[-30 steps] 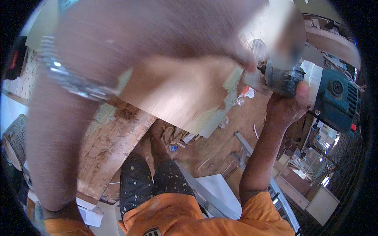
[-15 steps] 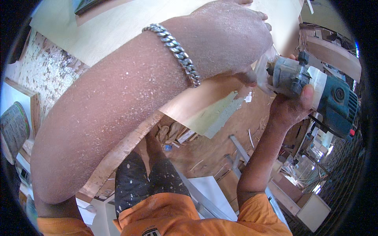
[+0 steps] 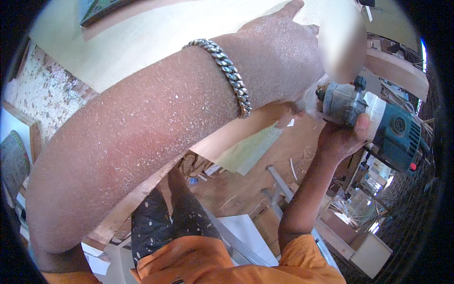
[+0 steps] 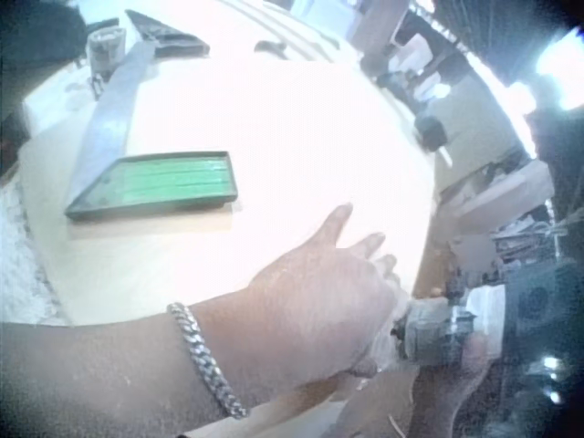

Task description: The person uses a router to cut a curved groove into a plywood sheet on a workbench. They mark the board with a tape measure and a try square, then use a hand saw and an angle grinder to cut out a section of the wood before resuming work with the router.

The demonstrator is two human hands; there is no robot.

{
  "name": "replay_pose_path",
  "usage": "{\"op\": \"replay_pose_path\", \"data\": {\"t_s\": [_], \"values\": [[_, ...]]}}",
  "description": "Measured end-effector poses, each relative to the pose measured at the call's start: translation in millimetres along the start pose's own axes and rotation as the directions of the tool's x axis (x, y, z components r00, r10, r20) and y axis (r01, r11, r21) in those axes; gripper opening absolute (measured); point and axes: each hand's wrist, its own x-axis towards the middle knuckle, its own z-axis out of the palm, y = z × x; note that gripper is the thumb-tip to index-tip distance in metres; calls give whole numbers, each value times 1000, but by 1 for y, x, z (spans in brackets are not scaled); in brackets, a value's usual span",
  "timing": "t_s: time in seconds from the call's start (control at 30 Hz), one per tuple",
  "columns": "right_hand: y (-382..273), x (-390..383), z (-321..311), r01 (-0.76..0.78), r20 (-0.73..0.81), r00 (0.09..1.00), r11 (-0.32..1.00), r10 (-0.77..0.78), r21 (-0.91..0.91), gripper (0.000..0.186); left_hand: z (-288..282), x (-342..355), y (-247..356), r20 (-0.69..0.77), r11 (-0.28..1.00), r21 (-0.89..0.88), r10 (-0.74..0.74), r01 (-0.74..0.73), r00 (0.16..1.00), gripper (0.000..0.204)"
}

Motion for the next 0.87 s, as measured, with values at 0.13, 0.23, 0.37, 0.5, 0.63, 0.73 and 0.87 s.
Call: {"op": "replay_pose_path", "data": {"t_s": [0.13,0.23,0.37,0.5,0.63,0.73,0.87], "values": [[-6,1,2,-3,41,999,1000,4,-30,81,3,3,-6,-23,998,-38,43,-44,999,56],[-4,2,5,-8,2,1000,1000,8,22,79,1,5,-4,3,998,-48,46,-46,999,55],[0,4,5,-37,-18,999,999,37,17,89,6,7,-6,-14,996,-77,35,-36,999,52],[5,3,1,-11,-63,998,1000,10,-12,90,16,13,-7,-38,993,-112,36,-40,999,49],[0,0,13,-75,-48,996,996,78,51,90,13,4,-6,-64,993,-116,-19,11,998,47],[1,-2,10,-103,-43,994,993,105,56,91,26,10,-7,-91,987,-161,-44,29,995,44],[-3,-9,7,-83,-70,994,996,80,-34,92,34,16,-7,-121,982,-188,-53,30,991,42]]}}
